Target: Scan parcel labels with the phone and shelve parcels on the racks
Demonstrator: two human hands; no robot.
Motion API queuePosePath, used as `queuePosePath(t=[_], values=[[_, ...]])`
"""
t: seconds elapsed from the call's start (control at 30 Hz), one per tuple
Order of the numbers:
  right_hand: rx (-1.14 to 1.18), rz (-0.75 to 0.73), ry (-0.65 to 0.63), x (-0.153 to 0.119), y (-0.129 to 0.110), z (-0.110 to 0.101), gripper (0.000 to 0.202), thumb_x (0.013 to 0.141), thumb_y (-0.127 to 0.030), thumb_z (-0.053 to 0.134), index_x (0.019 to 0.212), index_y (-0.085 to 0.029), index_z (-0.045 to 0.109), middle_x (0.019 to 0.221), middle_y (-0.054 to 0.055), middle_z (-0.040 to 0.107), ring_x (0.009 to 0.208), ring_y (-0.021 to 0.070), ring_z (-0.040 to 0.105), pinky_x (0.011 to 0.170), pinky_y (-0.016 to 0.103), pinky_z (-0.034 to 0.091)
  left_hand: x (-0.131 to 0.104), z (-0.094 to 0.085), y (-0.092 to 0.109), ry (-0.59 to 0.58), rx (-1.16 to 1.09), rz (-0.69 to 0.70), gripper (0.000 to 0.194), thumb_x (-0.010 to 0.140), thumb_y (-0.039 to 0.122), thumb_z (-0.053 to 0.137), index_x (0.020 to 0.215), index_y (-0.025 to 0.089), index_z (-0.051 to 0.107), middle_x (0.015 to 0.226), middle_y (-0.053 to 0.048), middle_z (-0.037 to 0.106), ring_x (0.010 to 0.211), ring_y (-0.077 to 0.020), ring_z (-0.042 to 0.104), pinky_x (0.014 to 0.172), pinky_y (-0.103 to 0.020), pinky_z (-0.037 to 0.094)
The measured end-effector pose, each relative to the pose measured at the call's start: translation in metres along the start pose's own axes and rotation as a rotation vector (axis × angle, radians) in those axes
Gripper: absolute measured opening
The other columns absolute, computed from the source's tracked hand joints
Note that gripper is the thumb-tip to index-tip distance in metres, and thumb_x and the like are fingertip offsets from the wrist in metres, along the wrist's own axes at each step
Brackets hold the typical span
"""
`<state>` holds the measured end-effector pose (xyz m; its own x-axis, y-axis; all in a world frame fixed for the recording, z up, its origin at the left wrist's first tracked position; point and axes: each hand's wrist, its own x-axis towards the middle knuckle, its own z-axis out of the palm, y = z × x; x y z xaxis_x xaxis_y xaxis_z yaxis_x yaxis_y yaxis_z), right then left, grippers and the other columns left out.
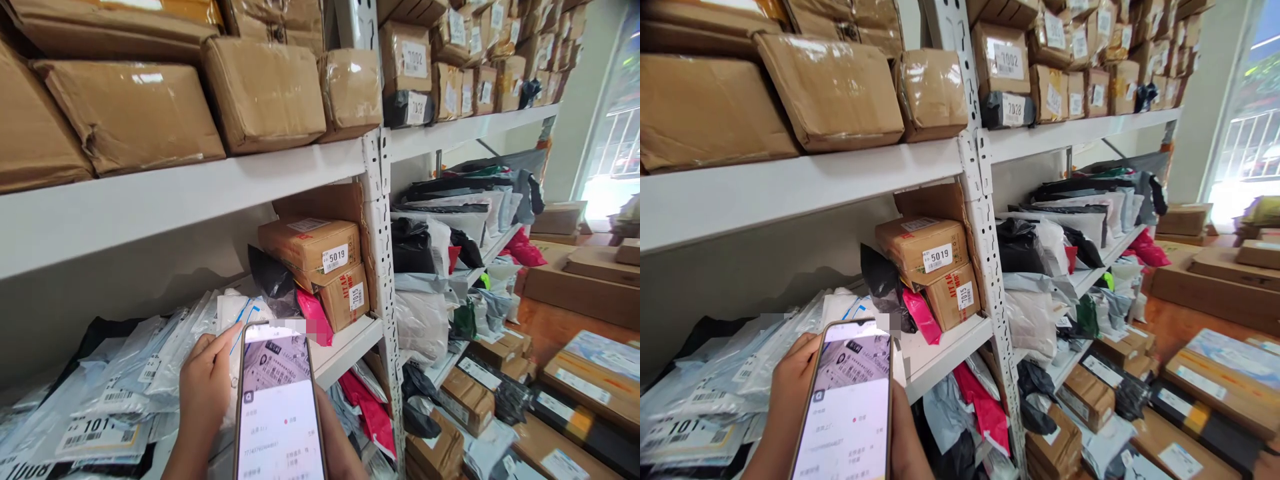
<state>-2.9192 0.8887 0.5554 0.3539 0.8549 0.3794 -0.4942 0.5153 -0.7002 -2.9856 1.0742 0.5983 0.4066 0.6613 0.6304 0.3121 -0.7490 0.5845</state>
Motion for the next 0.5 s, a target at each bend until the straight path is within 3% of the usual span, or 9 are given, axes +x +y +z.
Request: queuePosePath(t=[0.17, 0.3, 0.5], values=[[0.161, 0.115, -0.081, -0.012, -0.013, 0.001, 0.108, 0.065, -0.037, 0.082, 0.148, -0.030, 0.014, 0.132, 0.010, 0.060, 0.104, 0.0304, 0.068, 0.093, 0.047, 0.050, -0.002, 0.004, -0.005, 0.029, -0.024, -0.007, 0.040, 0.084, 0.040, 0.044, 0.102, 0.020, 0.074, 0.072, 0.000, 0.054, 0.068, -0.0150, 0.051, 0.064, -0.028, 0.040], [0.186, 0.146, -0.079, -0.017, -0.012, -0.007, 0.106, 0.068, -0.035, 0.080, 0.150, -0.027, 0.013, 0.127, 0.011, 0.064, 0.105, 0.0300, 0.068, 0.095, 0.047, 0.049, -0.001, 0.005, -0.002, 0.052, -0.029, -0.007, 0.042, 0.082, 0.040, 0.044, 0.104, 0.022, 0.074, 0.066, 0.002, 0.048, 0.058, -0.0136, 0.045, 0.059, -0.027, 0.039], [0.011, -0.034, 0.085, -0.026, 0.000, -0.034, 0.100, 0.072, -0.039, 0.080, 0.150, -0.032, 0.017, 0.140, 0.010, 0.055, 0.114, 0.0327, 0.063, 0.097, 0.048, 0.049, 0.001, 0.005, -0.007, 0.041, -0.029, 0.015, 0.041, 0.082, 0.043, 0.047, 0.107, 0.024, 0.074, 0.066, 0.002, 0.046, 0.060, -0.0131, 0.046, 0.060, -0.026, 0.038]])
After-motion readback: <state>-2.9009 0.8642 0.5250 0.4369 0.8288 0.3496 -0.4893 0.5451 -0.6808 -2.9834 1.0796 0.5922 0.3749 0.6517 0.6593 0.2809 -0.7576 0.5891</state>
